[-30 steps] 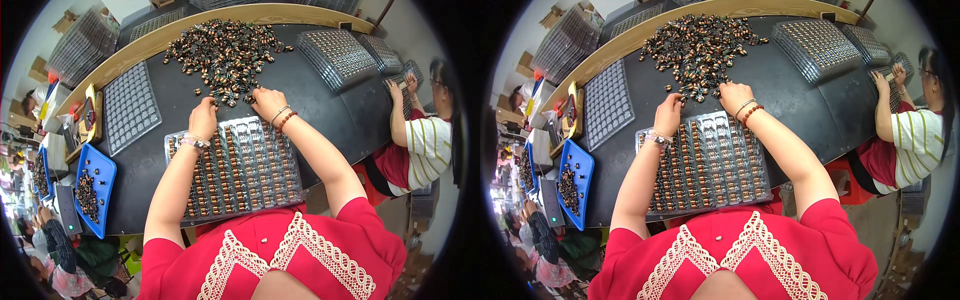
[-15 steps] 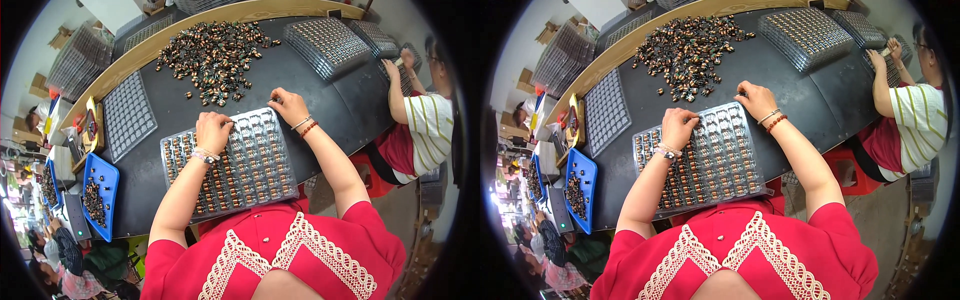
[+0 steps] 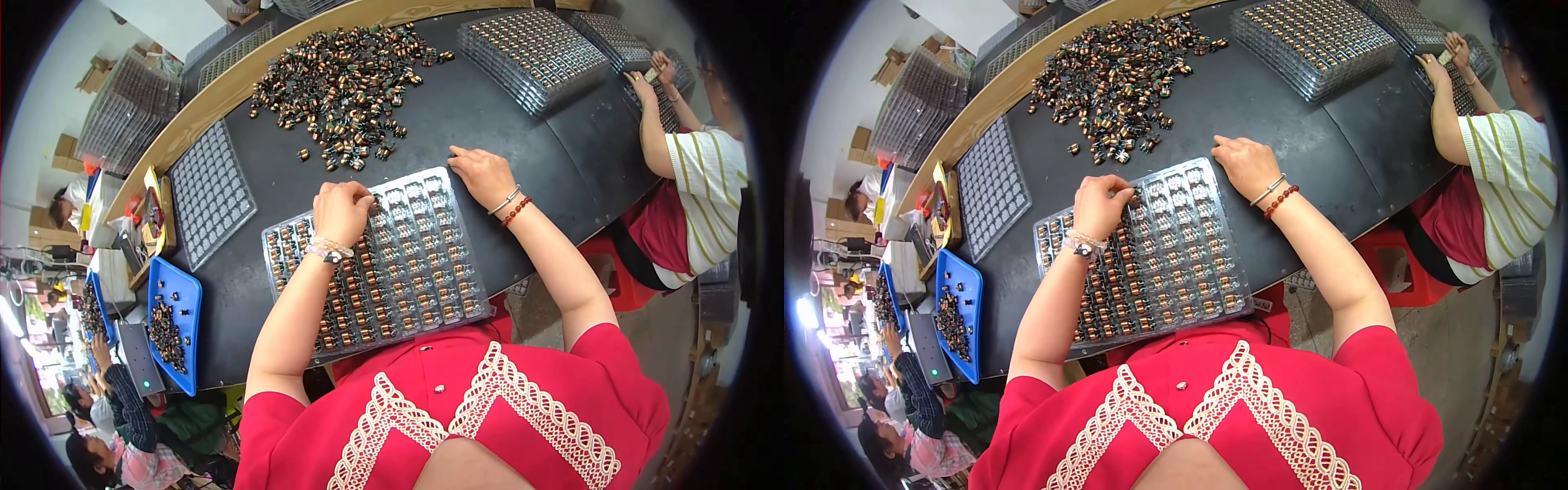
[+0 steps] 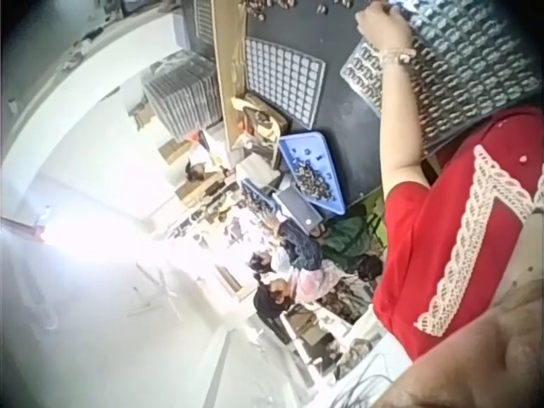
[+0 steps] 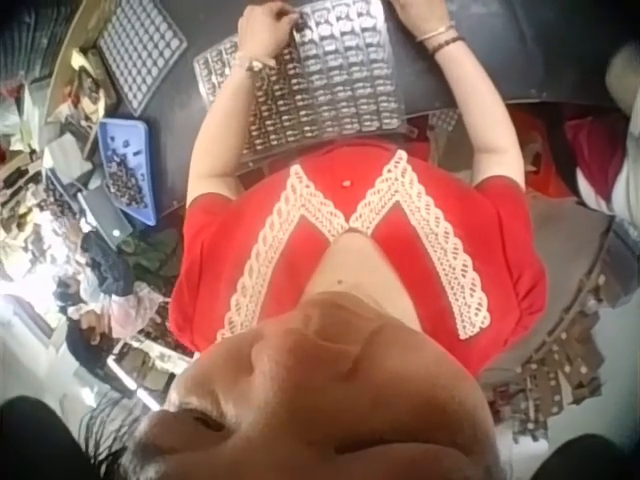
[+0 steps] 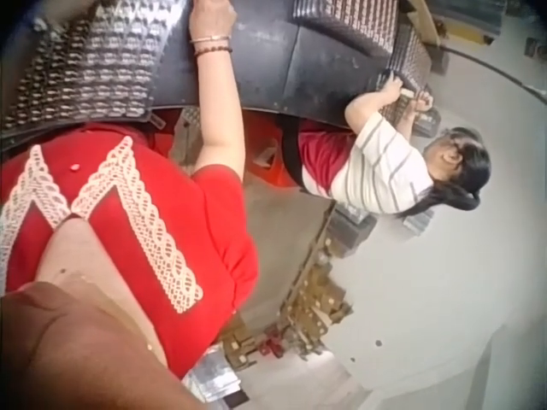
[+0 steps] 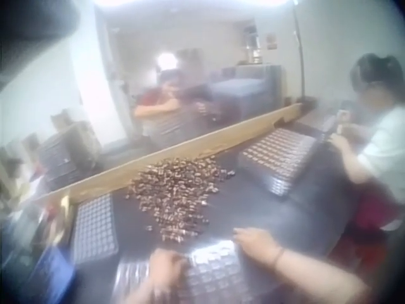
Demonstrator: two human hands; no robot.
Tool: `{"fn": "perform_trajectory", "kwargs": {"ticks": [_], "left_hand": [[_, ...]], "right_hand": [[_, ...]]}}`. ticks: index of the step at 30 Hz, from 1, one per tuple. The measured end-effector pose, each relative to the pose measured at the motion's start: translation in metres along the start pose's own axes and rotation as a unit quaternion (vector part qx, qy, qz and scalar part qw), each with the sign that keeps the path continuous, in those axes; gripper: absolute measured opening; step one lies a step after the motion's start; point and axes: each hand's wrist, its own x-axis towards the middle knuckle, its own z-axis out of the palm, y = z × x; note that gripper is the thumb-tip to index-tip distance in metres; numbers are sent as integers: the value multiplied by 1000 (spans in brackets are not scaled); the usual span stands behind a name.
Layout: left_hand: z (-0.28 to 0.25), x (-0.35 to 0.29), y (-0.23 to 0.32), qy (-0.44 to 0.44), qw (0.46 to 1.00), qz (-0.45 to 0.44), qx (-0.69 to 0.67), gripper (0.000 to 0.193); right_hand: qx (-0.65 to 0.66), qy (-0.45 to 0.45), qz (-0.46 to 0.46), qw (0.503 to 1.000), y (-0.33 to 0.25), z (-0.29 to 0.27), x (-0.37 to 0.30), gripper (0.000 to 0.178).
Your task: The person sorts small electronic components by hand, placing them into a plastic grid tray.
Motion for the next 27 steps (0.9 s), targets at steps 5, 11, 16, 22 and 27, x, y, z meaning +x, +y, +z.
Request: {"fn": "perform_trajectory", "kwargs": {"ticks": [5,11,16,22,27], "left_hand": [[0,4,1,-4,999,0,37,10],[3,9,-2,12,991,89,95,9],[-6,54,-58,128,992,-7,-17,18],[0,83,-105,86,980,-57,169,28],[-11,83,-118,83,962,85,246,17]], "right_hand": [[-60,-11,-8,998,2,-7,5,5],[-24,-25,8,999,3,-8,11,6],[92,-21,104,990,7,-5,15,18],[28,-52,265,963,14,-1,23,26],[95,-67,167,979,17,-11,25,19]]}}
